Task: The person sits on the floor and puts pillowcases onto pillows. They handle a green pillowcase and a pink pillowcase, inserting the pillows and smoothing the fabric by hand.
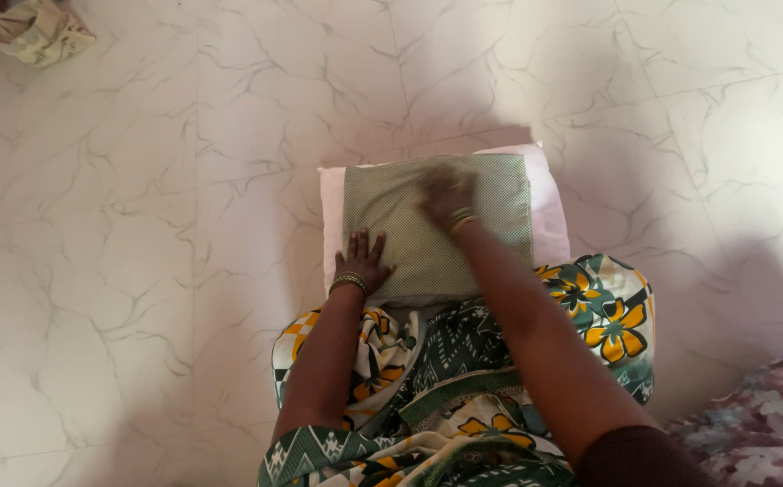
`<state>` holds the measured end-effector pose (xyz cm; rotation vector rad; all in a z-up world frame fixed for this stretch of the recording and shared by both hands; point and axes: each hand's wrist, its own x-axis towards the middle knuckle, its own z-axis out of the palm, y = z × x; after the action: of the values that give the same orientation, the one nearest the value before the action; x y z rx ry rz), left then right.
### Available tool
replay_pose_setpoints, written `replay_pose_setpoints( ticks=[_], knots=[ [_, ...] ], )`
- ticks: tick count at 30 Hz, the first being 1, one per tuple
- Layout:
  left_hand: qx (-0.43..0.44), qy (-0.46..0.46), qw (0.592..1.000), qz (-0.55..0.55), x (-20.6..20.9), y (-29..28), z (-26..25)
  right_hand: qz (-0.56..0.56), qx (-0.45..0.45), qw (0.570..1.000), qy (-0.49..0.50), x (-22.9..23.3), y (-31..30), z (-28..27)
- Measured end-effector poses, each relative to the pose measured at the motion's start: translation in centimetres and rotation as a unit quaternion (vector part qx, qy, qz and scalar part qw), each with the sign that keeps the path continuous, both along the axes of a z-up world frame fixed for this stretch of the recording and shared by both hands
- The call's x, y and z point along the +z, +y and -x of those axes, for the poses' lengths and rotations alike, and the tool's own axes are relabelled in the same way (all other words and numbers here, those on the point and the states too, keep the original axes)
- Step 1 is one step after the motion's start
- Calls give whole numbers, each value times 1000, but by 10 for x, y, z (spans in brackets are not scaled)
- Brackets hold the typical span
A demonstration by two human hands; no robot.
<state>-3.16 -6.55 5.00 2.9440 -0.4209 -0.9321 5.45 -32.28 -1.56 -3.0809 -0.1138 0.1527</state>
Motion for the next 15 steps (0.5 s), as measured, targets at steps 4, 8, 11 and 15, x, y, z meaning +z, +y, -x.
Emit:
replay_pose_setpoints(
  ticks=[4, 8, 11, 15],
  knots=[
    [-3, 7, 1000, 5, 3, -1, 1, -97, -215, 971, 52, 8, -117, 38],
    [0, -3, 1000, 30, -16, 4, -9, -158, -280, 945, 65, 27, -182, 77],
    [76, -61, 982, 164, -50, 18, -30, -223, -240, 945, 19, 25, -198, 83],
    [303, -152, 862, 377, -69, 41, -46, -498, -343, 796, 13, 19, -192, 89]
  ],
)
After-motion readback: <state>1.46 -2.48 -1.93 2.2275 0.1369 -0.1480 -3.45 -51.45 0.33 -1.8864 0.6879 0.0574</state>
